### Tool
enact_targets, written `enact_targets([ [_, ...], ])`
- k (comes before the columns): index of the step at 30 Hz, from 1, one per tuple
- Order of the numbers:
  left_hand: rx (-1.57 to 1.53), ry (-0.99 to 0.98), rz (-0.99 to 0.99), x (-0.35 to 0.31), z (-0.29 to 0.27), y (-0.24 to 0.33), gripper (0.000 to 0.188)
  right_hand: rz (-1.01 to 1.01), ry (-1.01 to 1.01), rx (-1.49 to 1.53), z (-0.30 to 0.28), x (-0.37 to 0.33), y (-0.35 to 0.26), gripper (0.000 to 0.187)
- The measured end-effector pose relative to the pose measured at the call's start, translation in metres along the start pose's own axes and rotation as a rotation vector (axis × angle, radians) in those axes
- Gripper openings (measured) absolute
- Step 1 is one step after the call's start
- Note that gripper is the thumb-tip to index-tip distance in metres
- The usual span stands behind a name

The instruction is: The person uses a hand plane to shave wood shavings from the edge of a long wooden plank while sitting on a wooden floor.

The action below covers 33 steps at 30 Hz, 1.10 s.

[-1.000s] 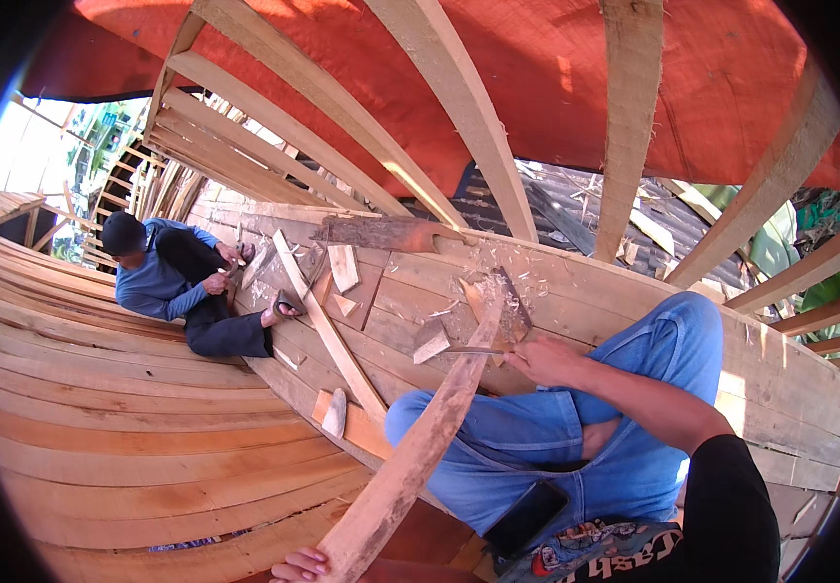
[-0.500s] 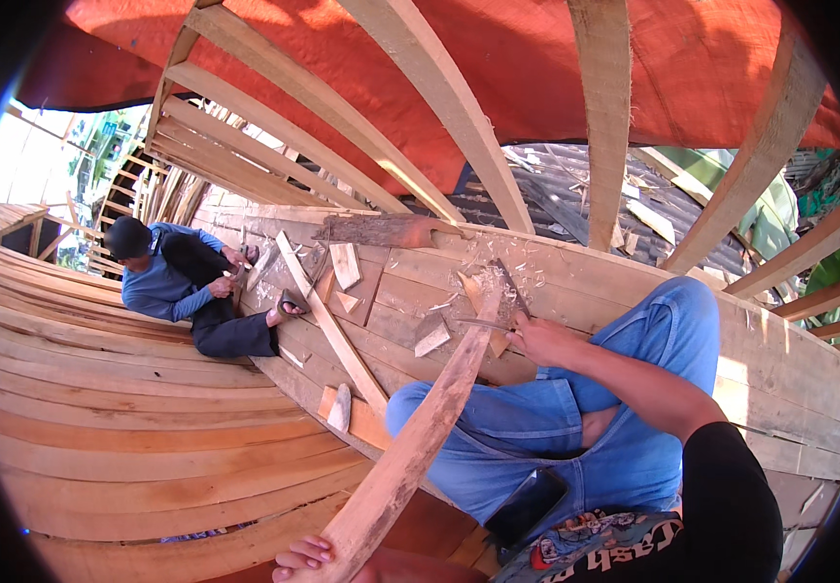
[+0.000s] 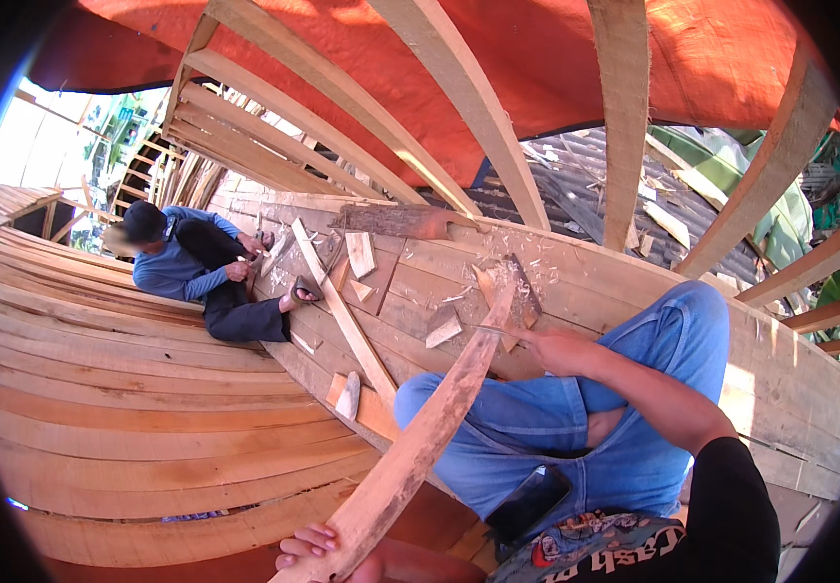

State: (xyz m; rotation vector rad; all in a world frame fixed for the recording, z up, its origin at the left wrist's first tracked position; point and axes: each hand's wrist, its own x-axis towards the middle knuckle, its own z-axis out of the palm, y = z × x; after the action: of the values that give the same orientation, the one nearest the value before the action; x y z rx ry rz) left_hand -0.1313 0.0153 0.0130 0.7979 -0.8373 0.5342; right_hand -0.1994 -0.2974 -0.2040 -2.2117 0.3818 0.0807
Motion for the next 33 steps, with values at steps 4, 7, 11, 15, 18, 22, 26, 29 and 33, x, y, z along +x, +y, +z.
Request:
enact_targets([
  [4,-0.001,-0.003,-0.001,0.001,0.001,0.000,0.044,-0.077,-0.035,-0.040,-0.009,-0.012,-0.021,0.049],
  [7,-0.003,-0.003,-0.001,0.001,0.003,-0.002,0.044,-0.011,-0.067,-0.036,-0.010,-0.009,-0.016,0.053],
  [11,-0.039,-0.015,0.003,0.000,0.003,-0.002,0.045,0.001,-0.098,-0.122,-0.011,-0.012,-0.031,0.062],
  [15,0.015,-0.008,0.005,0.001,0.007,0.000,0.045,0.106,-0.226,-0.038,-0.028,-0.013,-0.045,0.065],
  [18,0.049,0.016,-0.022,0.000,0.005,-0.001,0.044,-0.053,-0.024,-0.055,-0.007,-0.010,-0.024,0.069],
  [22,0.004,0.018,-0.015,0.002,-0.005,-0.003,0.045,-0.047,-0.089,-0.097,-0.001,-0.007,-0.018,0.072],
  [26,0.028,0.002,-0.046,0.003,-0.012,-0.002,0.045,-0.096,-0.027,-0.092,0.005,-0.005,-0.018,0.071],
  [29,0.048,-0.030,-0.046,0.003,-0.003,0.003,0.044,0.011,-0.088,-0.095,-0.011,-0.004,-0.029,0.071],
  [33,0.024,-0.010,-0.044,0.001,-0.001,-0.001,0.045,-0.048,-0.015,-0.115,-0.001,0.001,-0.014,0.056],
])
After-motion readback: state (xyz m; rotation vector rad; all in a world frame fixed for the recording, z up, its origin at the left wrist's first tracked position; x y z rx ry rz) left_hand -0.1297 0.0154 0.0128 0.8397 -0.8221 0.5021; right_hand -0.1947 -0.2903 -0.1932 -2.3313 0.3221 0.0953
